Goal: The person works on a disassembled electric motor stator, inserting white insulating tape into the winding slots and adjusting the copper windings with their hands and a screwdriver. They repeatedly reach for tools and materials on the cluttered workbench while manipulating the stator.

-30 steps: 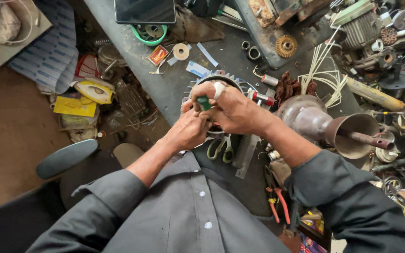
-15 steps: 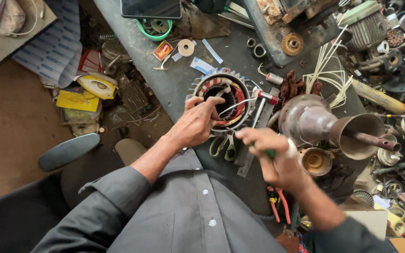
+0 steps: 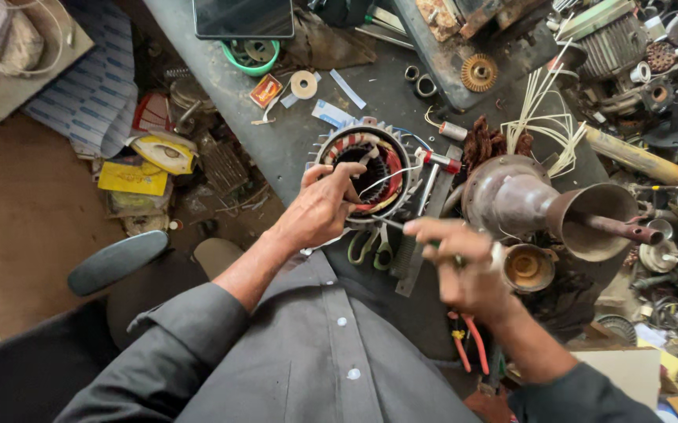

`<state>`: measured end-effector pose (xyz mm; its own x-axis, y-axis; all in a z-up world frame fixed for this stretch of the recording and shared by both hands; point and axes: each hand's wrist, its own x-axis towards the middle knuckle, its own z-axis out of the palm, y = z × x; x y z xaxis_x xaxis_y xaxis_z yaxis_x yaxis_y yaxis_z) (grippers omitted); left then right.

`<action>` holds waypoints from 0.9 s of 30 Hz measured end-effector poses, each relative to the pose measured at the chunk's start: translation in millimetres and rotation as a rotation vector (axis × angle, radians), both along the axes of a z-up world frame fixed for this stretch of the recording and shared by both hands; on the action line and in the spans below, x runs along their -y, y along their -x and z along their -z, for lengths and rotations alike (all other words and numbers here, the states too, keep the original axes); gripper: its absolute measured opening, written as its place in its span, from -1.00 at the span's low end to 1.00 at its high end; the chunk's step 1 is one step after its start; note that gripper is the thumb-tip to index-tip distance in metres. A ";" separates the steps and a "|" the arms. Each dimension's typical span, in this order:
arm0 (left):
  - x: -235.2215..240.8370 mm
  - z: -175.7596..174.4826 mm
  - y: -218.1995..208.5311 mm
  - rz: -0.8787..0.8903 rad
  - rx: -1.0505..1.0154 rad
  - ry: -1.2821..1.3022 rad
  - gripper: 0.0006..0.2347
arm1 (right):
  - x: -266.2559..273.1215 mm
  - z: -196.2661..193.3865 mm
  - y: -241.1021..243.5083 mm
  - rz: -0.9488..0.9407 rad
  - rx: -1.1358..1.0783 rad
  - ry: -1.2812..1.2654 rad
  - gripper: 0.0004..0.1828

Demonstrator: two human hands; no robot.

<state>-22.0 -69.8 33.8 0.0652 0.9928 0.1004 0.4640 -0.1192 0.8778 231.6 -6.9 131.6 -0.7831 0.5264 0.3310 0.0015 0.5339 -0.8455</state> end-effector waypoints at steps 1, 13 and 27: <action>-1.0 -1.7 2.3 0.011 -0.006 -0.013 -0.51 | -0.9 -3.5 -1.3 0.068 0.014 0.091 -0.60; -40.4 1.8 -10.0 0.027 -0.386 0.155 -0.87 | 2.5 53.6 -89.7 0.771 0.759 0.170 -0.58; -76.6 49.3 -19.2 0.187 -0.613 0.242 -0.91 | 18.5 160.2 -84.8 0.632 1.014 0.054 -0.31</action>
